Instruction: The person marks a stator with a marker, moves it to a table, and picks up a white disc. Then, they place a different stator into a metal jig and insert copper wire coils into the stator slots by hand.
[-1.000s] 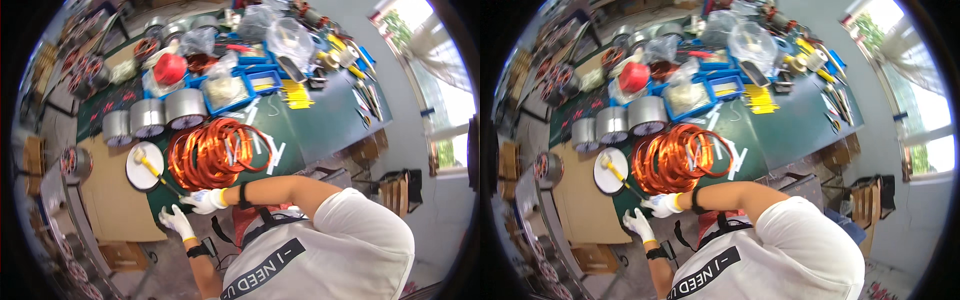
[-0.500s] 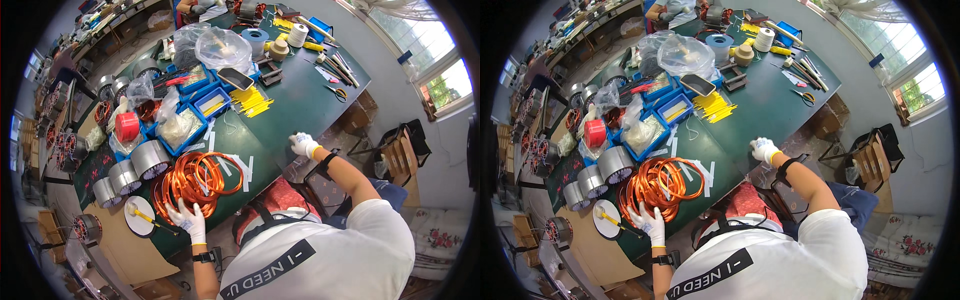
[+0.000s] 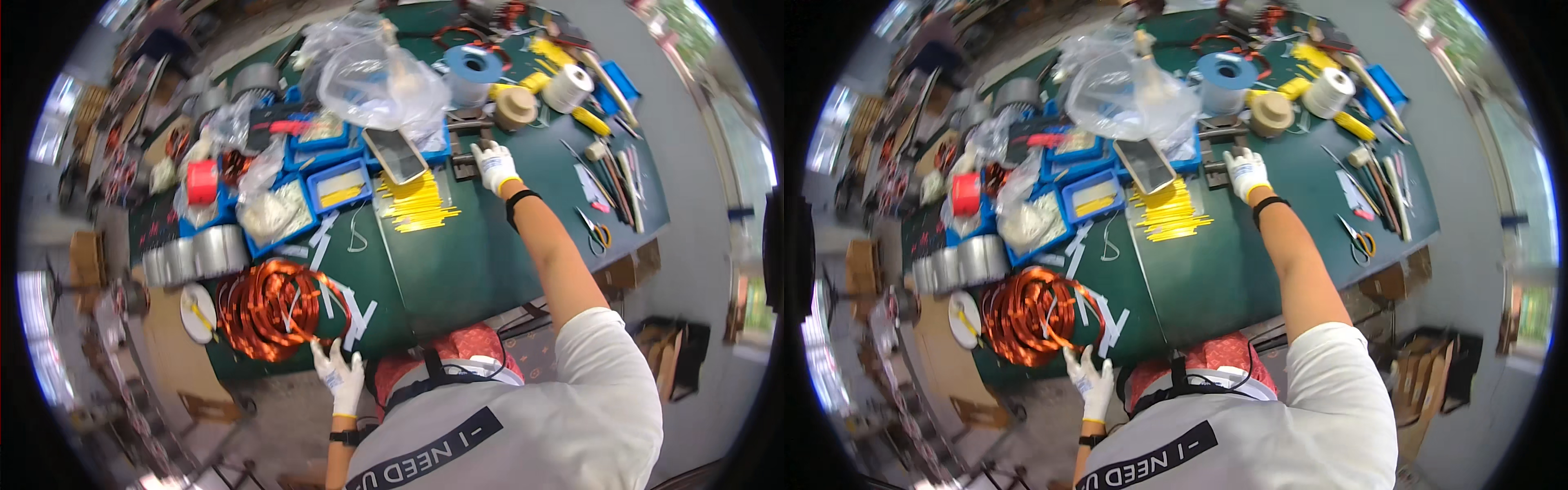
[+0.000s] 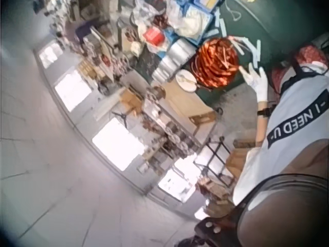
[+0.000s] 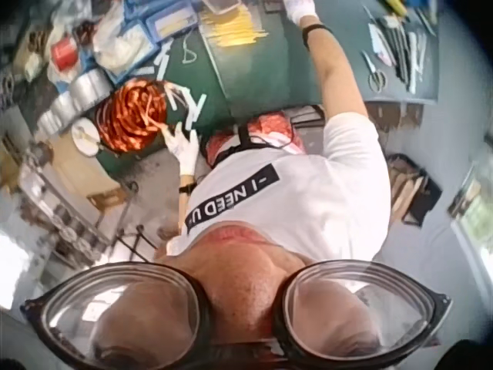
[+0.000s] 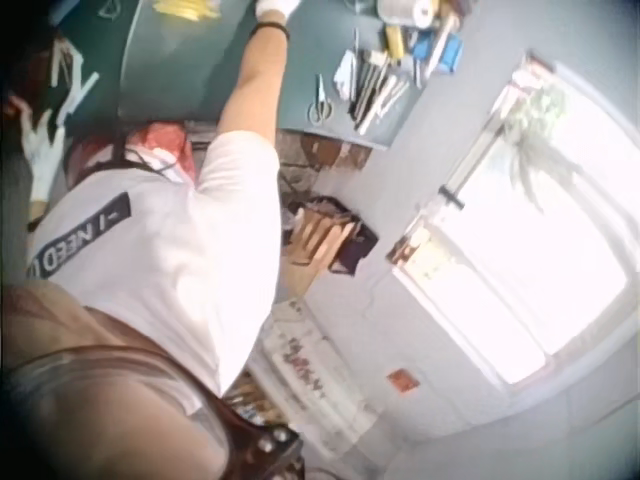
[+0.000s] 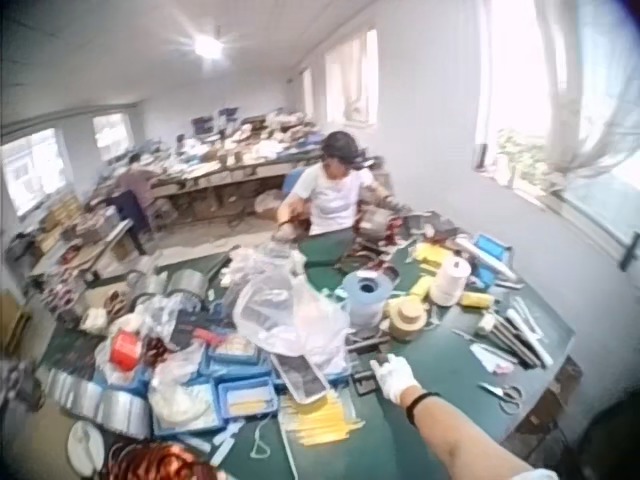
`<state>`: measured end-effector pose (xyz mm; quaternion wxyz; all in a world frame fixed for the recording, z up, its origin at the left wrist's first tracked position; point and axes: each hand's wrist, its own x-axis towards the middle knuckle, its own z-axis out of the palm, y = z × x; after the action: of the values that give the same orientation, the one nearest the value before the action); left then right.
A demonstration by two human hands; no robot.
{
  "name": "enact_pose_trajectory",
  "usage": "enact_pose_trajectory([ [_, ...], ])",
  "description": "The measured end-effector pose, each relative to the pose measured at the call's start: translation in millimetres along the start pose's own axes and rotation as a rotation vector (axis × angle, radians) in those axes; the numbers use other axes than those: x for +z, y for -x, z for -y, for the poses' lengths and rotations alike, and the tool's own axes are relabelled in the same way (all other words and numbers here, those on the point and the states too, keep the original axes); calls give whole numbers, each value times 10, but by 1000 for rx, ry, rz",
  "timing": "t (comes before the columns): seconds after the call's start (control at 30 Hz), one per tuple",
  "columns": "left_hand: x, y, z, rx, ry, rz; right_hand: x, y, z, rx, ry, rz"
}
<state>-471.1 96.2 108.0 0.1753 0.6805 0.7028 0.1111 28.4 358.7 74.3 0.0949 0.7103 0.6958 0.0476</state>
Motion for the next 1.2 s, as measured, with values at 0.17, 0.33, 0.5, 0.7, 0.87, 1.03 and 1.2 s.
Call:
enact_pose_trajectory([
  [0.17, 118, 65, -542, 219, 4, 73, -247, -154, -237, -1, -76, 312],
  [0.33, -35, 201, -361, -67, -69, 56, -32, 450, -463, -53, -118, 181],
  [0.5, -125, 636, -37, -369, -103, 71, -84, 1736, -391, -187, -357, 106],
  [0.7, -190, 556, -27, -294, -108, 221, 437, 2535, -41, -109, -383, 104],
  [0.87, -288, 362, 126, -247, -92, 221, 80, 2350, 18, -65, -258, 426],
  [1.03, -401, 190, 622, -182, -73, 212, -187, 2331, 169, 16, -210, 288],
  [1.2, -749, -163, 1216, -64, 65, 121, -689, 2401, 1041, 45, -314, 216],
])
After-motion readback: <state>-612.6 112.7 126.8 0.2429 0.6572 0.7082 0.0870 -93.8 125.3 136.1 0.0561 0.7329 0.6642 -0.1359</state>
